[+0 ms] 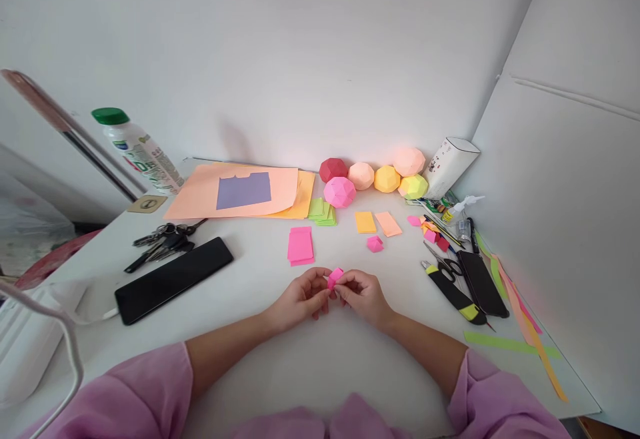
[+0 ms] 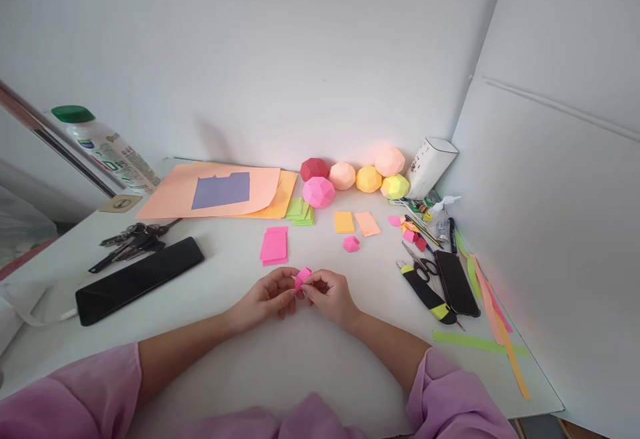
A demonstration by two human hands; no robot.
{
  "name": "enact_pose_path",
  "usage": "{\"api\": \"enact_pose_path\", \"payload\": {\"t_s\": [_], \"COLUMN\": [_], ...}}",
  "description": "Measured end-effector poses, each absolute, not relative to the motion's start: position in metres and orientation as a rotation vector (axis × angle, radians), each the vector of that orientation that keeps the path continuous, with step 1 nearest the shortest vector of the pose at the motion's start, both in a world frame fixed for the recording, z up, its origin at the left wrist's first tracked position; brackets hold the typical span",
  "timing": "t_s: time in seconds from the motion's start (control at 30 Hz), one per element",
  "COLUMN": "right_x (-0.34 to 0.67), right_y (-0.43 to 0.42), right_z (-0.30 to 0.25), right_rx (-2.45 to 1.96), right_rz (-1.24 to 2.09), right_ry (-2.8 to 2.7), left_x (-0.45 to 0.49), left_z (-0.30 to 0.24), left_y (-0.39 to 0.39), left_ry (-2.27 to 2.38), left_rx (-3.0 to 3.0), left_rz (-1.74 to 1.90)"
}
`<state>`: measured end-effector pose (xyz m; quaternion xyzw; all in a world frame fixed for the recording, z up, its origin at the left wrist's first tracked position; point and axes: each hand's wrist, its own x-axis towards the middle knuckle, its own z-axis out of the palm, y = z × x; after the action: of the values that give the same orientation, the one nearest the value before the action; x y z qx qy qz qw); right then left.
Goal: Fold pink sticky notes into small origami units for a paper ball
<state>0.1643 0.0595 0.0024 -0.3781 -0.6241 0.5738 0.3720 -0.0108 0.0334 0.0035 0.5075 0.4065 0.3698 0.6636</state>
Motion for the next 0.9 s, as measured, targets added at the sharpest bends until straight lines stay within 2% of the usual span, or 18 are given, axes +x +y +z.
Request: {"api": "enact_pose_path", "payload": {"t_s": [0.3, 0.5, 0.73, 0.9], "right_x": [0.167, 0.164, 0.164, 0.166], "right_y": [0.065, 0.062, 0.064, 0.066], "right_z": [-0.007, -0.001, -0.006, -0.008], "right_rx": [-0.996, -1.018, -1.057, -1.051], "right_rz": [1.584, 1.448, 1.35, 1.409], "right_ry": [-1.543, -1.83, -1.876, -1.813], "left_x": [-0.011, -0.009, -0.008, -0.009], "left_z": [-0.002, -0.002, -0.01, -0.009], "left_y": [0.038, 0.033, 0.03, 0.033], "left_ry": [0.923, 0.952, 0.969, 0.961], "left_rx": [1.098, 1.169, 1.376, 1.317], "left_rz": [0.913, 0.898, 0.909, 0.916]}}
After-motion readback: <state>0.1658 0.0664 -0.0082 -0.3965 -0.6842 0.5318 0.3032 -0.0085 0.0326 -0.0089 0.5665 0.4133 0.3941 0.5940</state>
